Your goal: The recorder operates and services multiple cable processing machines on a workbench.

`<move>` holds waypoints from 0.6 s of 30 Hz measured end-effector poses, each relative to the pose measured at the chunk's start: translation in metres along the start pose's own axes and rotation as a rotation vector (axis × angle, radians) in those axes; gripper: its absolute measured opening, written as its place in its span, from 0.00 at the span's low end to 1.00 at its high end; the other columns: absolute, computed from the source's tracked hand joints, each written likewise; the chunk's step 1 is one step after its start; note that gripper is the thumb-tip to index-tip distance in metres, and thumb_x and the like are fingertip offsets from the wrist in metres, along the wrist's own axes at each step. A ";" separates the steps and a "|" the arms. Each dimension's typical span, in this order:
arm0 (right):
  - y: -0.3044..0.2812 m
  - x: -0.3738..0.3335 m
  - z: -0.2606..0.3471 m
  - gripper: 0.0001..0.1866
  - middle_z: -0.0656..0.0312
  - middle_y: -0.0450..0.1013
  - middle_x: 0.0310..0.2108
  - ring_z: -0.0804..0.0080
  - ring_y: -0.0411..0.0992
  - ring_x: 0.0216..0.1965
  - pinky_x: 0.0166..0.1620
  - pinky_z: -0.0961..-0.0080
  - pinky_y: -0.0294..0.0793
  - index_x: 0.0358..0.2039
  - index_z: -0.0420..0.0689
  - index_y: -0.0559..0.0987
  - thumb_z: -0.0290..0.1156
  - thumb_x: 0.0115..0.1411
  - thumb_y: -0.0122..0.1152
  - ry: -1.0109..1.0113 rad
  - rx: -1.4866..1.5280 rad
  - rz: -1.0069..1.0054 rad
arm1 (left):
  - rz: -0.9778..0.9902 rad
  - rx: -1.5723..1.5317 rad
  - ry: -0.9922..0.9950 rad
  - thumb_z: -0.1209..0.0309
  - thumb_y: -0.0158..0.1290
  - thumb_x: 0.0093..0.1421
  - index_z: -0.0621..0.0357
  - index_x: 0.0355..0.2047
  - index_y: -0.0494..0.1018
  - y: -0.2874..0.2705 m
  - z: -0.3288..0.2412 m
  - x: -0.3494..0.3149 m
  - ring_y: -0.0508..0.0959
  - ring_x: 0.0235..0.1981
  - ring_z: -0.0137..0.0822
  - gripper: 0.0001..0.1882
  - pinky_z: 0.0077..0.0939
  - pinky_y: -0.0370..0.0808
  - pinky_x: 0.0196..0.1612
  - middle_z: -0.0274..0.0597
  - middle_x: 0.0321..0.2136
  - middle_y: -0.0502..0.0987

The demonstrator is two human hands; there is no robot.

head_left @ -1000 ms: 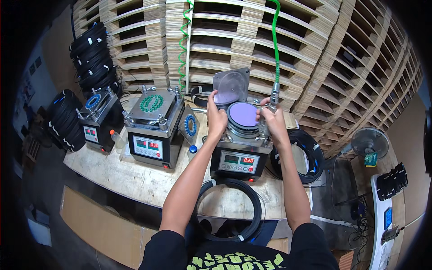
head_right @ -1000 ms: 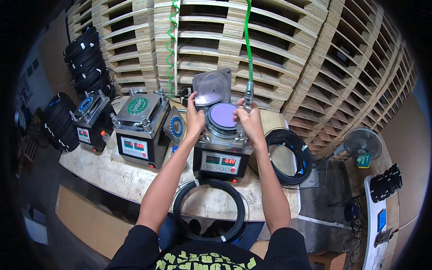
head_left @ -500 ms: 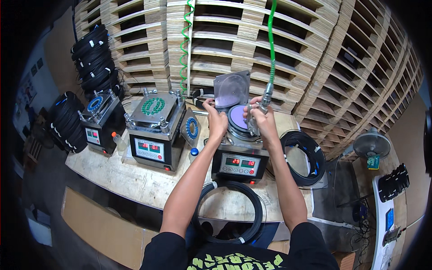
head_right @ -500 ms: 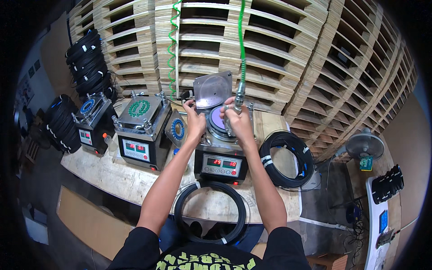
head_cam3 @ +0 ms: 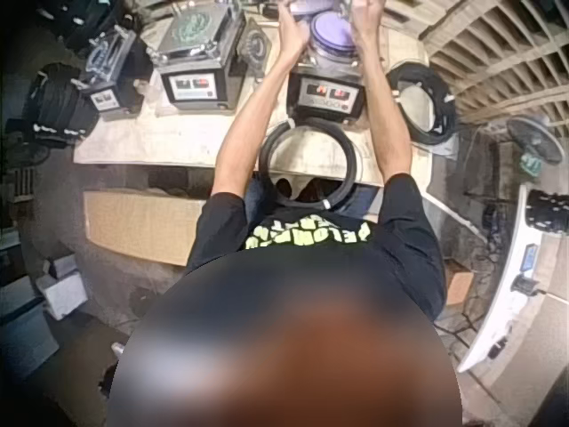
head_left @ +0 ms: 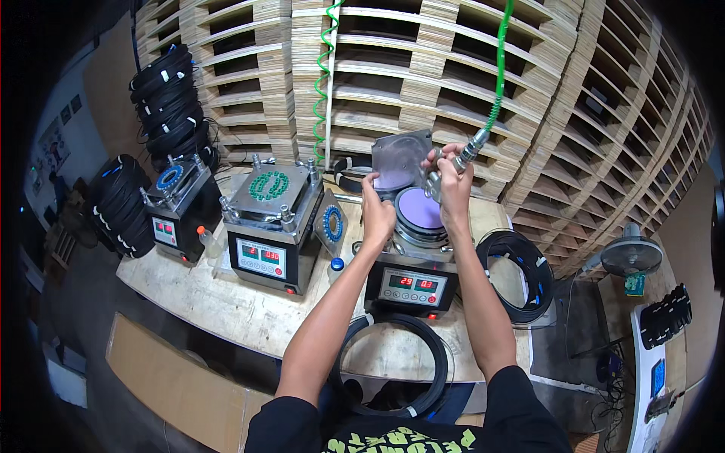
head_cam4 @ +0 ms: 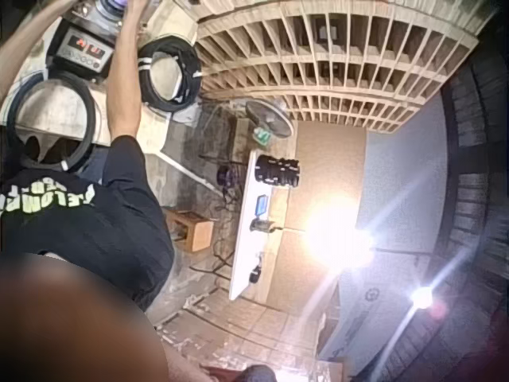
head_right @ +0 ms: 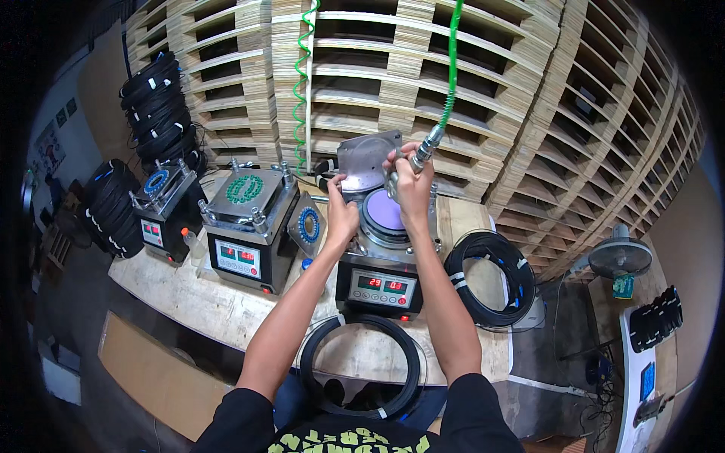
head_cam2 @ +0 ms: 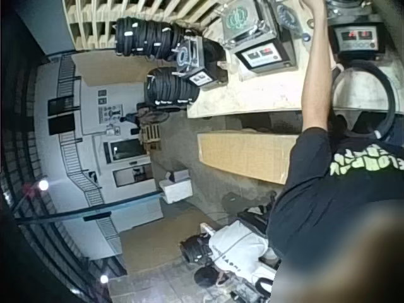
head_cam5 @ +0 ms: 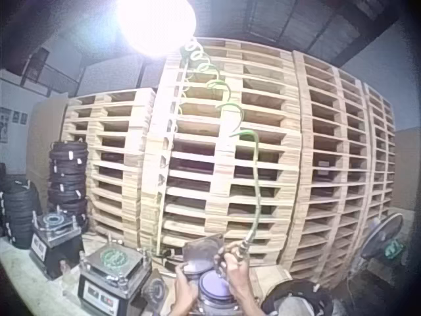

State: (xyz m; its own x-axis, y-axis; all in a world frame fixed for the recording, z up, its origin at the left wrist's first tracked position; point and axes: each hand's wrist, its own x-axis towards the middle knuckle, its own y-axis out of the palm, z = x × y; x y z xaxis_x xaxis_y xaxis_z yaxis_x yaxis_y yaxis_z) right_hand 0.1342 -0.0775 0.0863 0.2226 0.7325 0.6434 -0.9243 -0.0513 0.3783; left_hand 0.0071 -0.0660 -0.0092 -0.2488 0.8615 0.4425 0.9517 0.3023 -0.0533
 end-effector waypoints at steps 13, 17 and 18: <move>-0.042 0.026 -0.007 0.08 0.59 0.72 0.31 0.72 0.73 0.31 0.39 0.74 0.75 0.40 0.40 0.67 0.17 0.59 0.47 -0.010 -0.054 -0.077 | 0.020 0.092 -0.010 0.89 0.43 0.48 0.56 0.61 0.60 -0.003 -0.010 -0.005 0.68 0.57 0.58 0.37 0.40 0.63 0.60 0.60 0.54 0.65; -0.055 0.027 0.003 0.10 0.58 0.72 0.33 0.72 0.73 0.33 0.39 0.75 0.75 0.42 0.40 0.67 0.18 0.59 0.48 -0.047 -0.118 -0.062 | 0.024 0.101 -0.002 0.88 0.44 0.48 0.56 0.59 0.62 -0.002 -0.017 -0.005 0.66 0.57 0.58 0.35 0.42 0.62 0.61 0.58 0.54 0.65; -0.061 0.024 0.007 0.11 0.58 0.73 0.33 0.72 0.73 0.33 0.39 0.75 0.75 0.43 0.40 0.67 0.18 0.60 0.48 0.030 -0.175 -0.015 | -0.060 0.240 0.117 0.87 0.47 0.48 0.56 0.57 0.64 -0.002 -0.019 -0.006 0.65 0.58 0.57 0.33 0.44 0.61 0.61 0.58 0.54 0.65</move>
State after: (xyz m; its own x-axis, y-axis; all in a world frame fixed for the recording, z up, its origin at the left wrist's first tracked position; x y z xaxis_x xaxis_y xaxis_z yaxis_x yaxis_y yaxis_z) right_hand 0.1977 -0.0618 0.0834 0.2297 0.7524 0.6173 -0.9614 0.0768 0.2641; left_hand 0.0101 -0.0793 0.0056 -0.2676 0.7906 0.5507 0.8627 0.4512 -0.2284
